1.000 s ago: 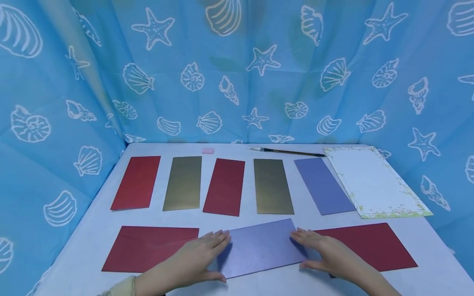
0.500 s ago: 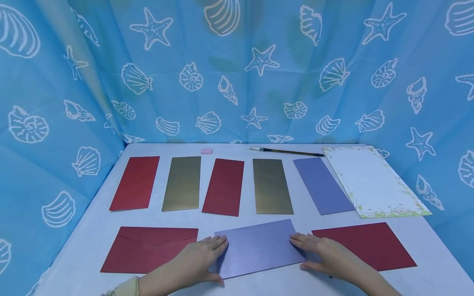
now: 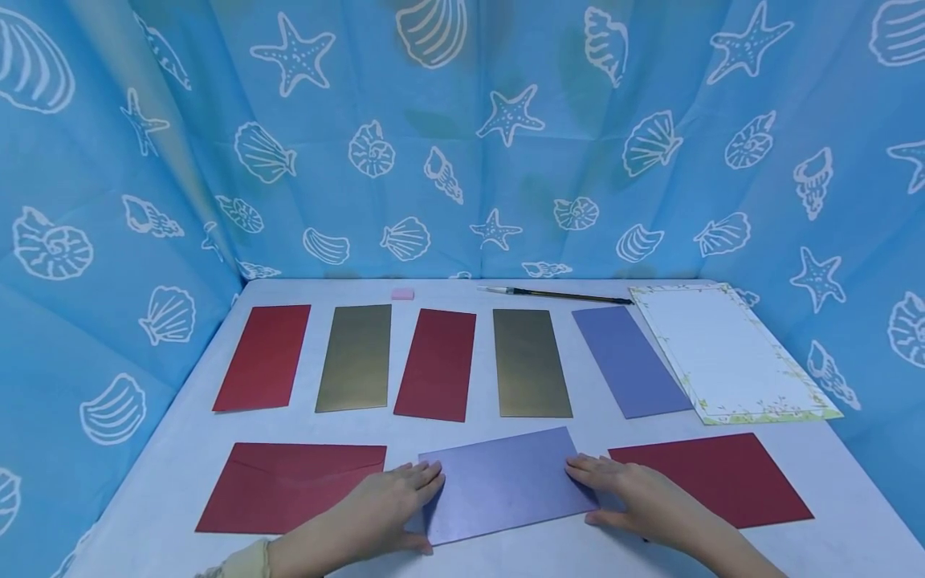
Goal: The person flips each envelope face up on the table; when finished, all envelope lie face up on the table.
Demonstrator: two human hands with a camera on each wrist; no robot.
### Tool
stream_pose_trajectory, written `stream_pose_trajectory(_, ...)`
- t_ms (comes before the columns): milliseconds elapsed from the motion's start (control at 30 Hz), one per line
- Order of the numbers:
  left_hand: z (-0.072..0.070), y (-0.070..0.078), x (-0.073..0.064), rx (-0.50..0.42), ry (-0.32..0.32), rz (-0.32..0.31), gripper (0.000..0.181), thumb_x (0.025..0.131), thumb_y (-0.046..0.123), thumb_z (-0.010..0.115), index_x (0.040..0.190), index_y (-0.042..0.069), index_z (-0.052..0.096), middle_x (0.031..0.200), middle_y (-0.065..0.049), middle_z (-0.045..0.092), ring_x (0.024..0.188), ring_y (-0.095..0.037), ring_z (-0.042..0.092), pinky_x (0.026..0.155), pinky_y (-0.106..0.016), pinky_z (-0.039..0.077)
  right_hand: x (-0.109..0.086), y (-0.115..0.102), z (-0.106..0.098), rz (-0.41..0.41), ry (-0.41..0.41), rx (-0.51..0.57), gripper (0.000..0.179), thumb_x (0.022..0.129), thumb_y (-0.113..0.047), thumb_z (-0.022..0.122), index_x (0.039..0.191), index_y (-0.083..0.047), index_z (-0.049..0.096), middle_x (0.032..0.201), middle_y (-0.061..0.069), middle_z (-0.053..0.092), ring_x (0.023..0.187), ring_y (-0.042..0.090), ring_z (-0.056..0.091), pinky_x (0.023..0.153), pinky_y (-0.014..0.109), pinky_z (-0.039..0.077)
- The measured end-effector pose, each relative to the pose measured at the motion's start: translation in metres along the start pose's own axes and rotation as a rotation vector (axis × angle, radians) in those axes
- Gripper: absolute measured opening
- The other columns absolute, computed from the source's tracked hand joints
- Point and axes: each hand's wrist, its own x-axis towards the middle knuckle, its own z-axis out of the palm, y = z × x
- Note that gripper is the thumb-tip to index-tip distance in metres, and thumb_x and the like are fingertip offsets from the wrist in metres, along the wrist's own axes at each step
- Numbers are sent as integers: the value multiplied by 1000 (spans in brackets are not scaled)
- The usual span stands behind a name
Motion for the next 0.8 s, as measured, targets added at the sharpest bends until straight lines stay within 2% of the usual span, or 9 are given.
stream_pose_trajectory(200,-1,-1,-4,4,-1,45,64,84,51,70,133,12,59,133,-3,58,122,-17,55,95,-31,49,-1,-3,-1,20,7,-18,54,86,-34,72,131,-5,60,135,8,57,123,28,54,92,46,49)
stream_pose_trajectory(433,-4,-2,-11,18,55,109,52,89,38,68,132,10,61,130,-3,60,119,-15,57,94,-30,49,-1,-6,0,48,-8,-26,54,86,-34,73,131,-7,61,135,7,57,123,28,54,92,46,49)
stream_pose_trajectory(633,-7,-3,-16,-59,59,106,47,92,34,64,131,8,60,131,-4,60,120,-16,57,93,-31,49,-2,-7,0,29,11,-38,55,82,-31,77,129,-7,62,132,6,60,120,27,56,90,44,50)
stream_pose_trajectory(800,-8,-7,-20,-92,74,108,44,94,32,61,130,7,61,130,-5,61,119,-18,58,90,-31,51,-4,-7,0,8,71,-32,51,83,-33,76,126,-8,65,127,5,63,116,25,60,86,40,53)
